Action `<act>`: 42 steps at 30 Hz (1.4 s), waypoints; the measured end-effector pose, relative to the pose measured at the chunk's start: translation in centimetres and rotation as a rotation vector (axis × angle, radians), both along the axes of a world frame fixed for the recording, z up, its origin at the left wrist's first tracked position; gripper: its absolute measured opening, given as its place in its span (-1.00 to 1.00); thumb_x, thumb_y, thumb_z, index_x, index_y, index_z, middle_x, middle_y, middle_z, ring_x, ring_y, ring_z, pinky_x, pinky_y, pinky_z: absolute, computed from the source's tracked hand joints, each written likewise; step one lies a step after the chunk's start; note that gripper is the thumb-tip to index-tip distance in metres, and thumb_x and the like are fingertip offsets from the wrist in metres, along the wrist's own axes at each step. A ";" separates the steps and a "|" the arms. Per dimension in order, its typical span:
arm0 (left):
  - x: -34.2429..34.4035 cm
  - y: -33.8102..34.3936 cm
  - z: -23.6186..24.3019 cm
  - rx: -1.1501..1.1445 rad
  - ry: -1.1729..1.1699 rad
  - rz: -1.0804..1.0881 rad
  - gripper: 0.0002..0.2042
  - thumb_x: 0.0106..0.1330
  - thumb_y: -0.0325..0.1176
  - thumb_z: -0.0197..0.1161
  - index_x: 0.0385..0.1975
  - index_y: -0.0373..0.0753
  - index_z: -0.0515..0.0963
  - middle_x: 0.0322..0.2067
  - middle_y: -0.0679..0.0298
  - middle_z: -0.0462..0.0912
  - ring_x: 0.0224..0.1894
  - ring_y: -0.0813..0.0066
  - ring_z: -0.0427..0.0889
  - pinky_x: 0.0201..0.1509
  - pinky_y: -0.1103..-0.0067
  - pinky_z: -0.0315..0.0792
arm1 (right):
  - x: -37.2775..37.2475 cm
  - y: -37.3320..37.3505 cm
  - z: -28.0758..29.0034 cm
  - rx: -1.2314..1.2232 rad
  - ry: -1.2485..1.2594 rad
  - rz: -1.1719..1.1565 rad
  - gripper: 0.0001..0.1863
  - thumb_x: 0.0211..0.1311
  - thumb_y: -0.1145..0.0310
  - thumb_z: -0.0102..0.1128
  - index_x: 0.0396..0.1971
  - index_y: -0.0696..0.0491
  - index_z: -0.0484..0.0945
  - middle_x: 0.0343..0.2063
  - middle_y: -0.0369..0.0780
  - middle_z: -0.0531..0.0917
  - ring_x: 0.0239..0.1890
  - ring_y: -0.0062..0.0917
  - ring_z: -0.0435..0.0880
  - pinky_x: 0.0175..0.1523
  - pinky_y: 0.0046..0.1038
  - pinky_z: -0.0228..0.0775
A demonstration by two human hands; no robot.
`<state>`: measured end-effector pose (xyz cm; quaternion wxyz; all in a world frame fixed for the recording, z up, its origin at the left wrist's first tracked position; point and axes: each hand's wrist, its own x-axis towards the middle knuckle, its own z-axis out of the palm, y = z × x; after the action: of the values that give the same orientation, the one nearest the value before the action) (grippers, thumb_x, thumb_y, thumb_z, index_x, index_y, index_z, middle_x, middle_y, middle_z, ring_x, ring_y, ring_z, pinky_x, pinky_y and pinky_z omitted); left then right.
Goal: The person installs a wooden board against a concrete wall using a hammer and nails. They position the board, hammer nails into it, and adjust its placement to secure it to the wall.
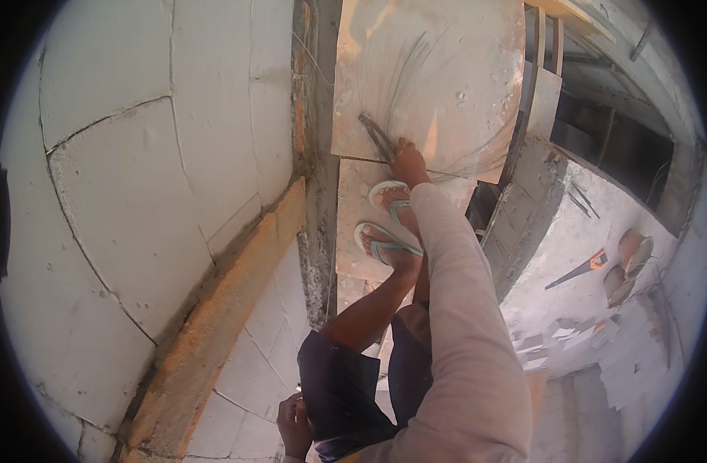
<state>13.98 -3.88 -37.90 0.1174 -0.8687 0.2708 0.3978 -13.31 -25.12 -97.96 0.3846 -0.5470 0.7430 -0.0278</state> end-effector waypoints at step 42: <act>-20.0 -27.0 30.0 -1.290 0.856 -0.585 -0.37 0.60 -0.09 -0.06 0.55 -0.26 0.01 0.53 -0.05 0.05 0.60 0.03 -0.02 0.64 0.14 -0.20 | -9.7 -0.7 80.7 -0.704 -0.774 -0.328 -0.50 0.58 0.14 -0.03 0.18 0.32 0.40 0.18 -0.02 0.53 0.22 -0.35 0.49 0.30 -0.28 0.31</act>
<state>-6.05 -30.92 -7.89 -0.4186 -0.4331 0.6824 0.4141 -23.02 -25.82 -17.21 0.4142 -0.4693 0.5687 -0.5336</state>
